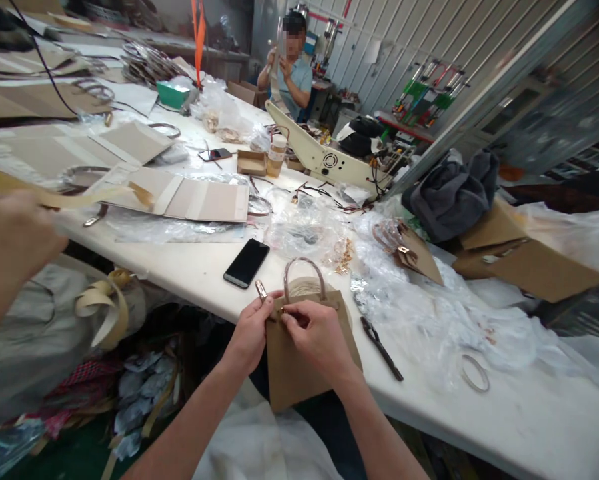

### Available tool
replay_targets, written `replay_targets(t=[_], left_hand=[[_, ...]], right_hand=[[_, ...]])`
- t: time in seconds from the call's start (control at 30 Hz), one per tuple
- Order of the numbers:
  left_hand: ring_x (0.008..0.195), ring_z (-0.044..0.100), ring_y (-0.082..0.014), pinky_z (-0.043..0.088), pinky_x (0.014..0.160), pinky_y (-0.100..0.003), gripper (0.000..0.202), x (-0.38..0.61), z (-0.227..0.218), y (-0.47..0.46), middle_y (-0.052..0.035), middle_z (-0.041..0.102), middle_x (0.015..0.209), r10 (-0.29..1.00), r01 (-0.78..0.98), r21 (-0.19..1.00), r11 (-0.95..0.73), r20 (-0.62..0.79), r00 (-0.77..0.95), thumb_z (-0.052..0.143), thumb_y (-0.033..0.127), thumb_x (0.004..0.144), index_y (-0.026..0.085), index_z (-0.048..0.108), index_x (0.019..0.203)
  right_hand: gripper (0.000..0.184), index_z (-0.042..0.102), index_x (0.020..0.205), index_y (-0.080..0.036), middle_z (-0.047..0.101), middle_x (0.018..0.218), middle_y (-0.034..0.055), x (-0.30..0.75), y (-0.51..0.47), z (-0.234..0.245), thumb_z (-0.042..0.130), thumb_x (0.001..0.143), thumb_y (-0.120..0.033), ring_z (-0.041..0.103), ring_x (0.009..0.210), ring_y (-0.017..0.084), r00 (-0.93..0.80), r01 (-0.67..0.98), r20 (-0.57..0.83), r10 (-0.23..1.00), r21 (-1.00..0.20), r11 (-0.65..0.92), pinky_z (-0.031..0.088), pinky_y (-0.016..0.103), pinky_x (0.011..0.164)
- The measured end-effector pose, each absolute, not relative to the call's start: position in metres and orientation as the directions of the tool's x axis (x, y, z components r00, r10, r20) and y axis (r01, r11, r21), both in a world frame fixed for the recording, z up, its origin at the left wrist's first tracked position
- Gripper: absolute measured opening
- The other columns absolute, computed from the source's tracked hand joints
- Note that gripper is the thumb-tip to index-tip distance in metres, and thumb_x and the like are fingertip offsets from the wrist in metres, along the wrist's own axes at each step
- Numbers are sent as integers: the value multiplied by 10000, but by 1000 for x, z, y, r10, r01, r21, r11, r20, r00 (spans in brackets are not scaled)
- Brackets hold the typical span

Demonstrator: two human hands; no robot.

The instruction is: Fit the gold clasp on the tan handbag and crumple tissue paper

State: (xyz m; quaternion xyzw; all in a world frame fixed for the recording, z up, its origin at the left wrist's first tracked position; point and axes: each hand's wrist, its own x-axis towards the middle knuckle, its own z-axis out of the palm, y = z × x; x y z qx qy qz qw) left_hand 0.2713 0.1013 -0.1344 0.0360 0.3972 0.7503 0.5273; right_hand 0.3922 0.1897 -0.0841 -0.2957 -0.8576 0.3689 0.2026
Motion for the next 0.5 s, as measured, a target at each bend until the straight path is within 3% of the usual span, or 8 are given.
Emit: replay_targets(t=[0.23, 0.5], left_hand=[[1130, 746, -287, 547, 1037, -384, 603, 272, -140, 106, -154, 806, 1185, 803, -729, 670, -137, -356, -478, 865, 489, 857, 111, 736, 1310], [1163, 728, -286, 555, 1017, -366, 579, 274, -136, 106, -137, 805, 1157, 810, -708, 694, -131, -337, -480, 834, 510, 881, 122, 744, 1303]], right_hand=[[155, 828, 967, -194, 784, 917, 38, 385, 184, -93, 751, 929, -65, 717, 834, 216, -698, 458, 156, 699, -653, 603, 510, 300, 748], [164, 782, 932, -175, 724, 894, 54, 380, 175, -100, 702, 943, -32, 681, 846, 230, -728, 508, 153, 669, -535, 675, 470, 321, 790]])
